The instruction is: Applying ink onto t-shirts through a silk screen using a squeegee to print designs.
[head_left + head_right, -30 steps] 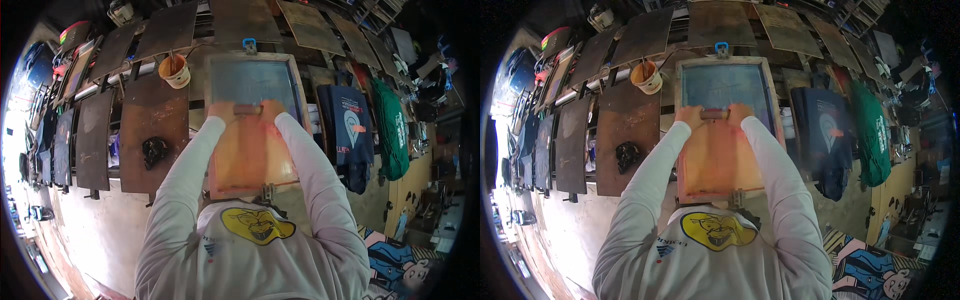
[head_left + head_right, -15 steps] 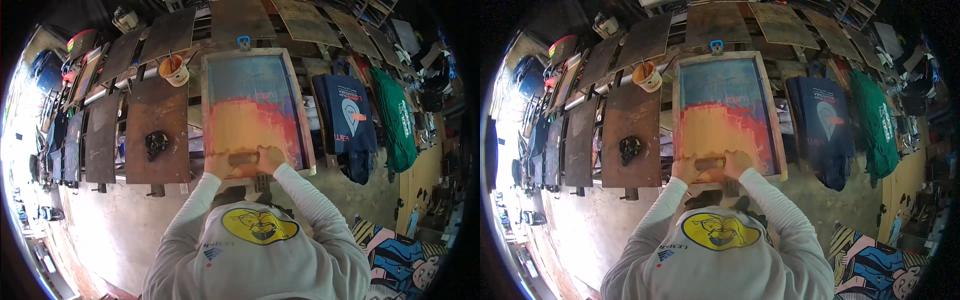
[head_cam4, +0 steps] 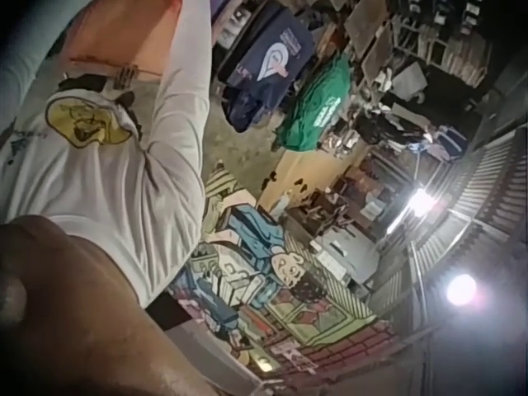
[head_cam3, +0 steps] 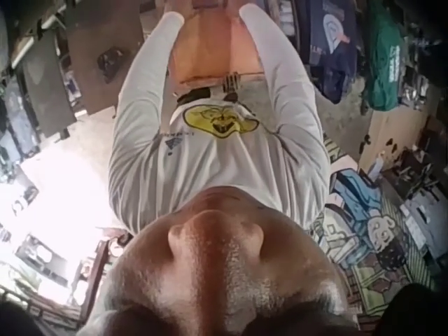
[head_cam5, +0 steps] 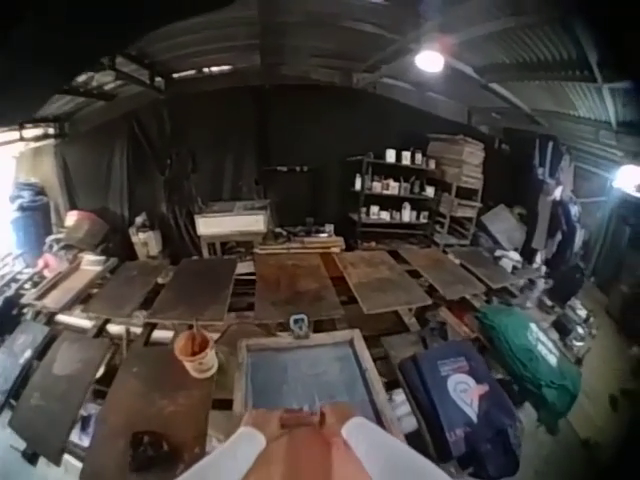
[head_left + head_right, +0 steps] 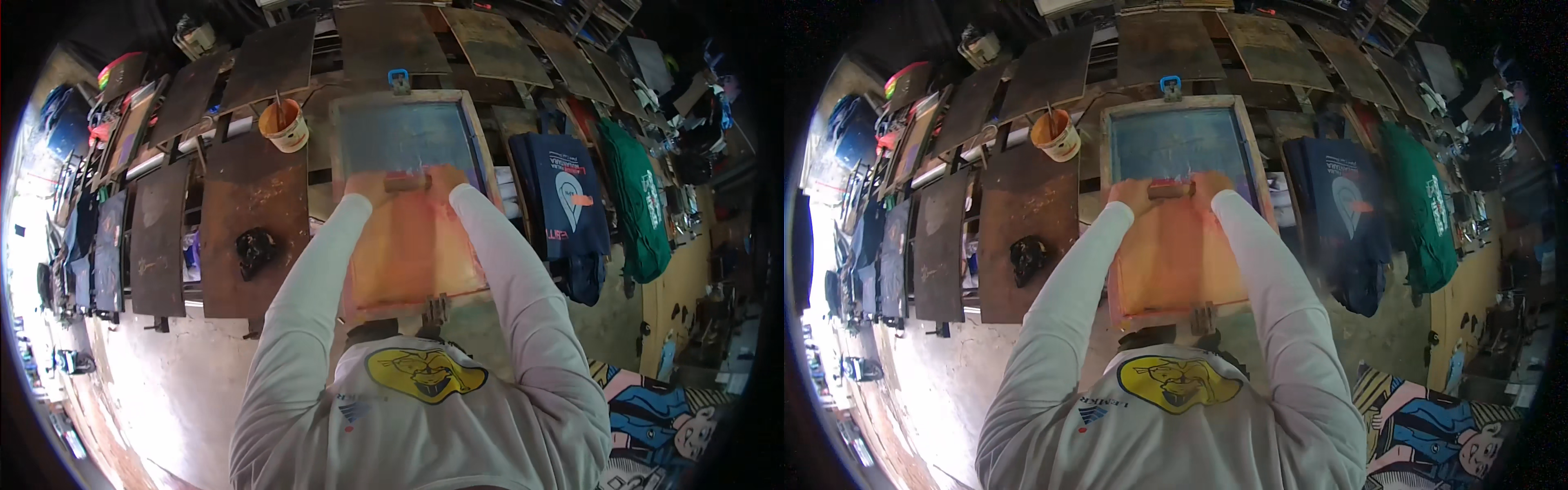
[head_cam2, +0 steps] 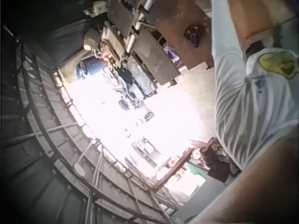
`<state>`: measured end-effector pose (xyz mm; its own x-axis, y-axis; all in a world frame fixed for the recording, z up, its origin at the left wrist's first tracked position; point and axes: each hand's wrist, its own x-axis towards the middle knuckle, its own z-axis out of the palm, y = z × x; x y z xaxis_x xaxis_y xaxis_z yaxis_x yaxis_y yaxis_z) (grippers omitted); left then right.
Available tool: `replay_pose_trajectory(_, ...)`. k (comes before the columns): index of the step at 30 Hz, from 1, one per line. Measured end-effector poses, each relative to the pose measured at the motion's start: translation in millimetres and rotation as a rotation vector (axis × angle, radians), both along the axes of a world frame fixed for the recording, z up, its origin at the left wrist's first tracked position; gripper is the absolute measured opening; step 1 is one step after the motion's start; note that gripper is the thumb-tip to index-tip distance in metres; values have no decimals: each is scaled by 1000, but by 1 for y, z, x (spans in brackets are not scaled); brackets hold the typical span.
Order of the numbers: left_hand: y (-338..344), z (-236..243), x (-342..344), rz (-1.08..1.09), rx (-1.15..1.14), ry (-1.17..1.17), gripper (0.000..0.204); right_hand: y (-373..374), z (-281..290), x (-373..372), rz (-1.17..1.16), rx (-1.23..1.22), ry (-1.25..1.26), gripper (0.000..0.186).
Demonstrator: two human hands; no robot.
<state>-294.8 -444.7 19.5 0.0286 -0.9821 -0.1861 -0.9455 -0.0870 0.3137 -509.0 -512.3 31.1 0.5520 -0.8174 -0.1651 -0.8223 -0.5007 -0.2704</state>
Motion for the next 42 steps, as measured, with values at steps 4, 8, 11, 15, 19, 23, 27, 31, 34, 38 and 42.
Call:
replay_pose_trajectory(4, 5, 8, -5, -175, -66, 69, 55, -1, -53, -20, -122, 5, -46, 29)
replay_pose_trajectory(8, 74, -25, 4, -208, 108, 3, 54, 96, -40, -13, -103, 60, -3, 23)
replay_pose_trajectory(11, 132, -15, -11, -221, 132, 10, 56, 130, -51, -34, -125, 96, -52, 23)
replay_pose_trajectory(15, 115, -4, -1, -180, 273, 123, 55, 111, -26, -26, 56, 166, 55, 21)
replay_pose_trajectory(19, 43, -22, 35, -153, -327, -1, 54, 31, -9, 14, 61, -46, 24, 21)
replay_pose_trajectory(23, -1, -2, 56, -90, -15, -47, 52, -16, -23, 44, 110, -99, -59, 21)
replay_pose_trajectory(27, 5, -23, 33, -75, -121, -97, 57, -11, -59, 31, -33, -78, 23, 21)
replay_pose_trajectory(31, 53, -42, 23, -73, -239, -64, 59, 33, -72, 12, -20, -52, -16, 21)
replay_pose_trajectory(34, 97, -50, -1, -94, -237, -66, 60, 77, -80, -13, -14, 9, 37, 18)
replay_pose_trajectory(38, 170, -27, -25, -37, -77, -99, 62, 155, -47, -29, 31, -8, -9, 21)
replay_pose_trajectory(42, 227, -18, -51, 18, -47, -73, 59, 195, -40, -51, 111, 21, 62, 27)
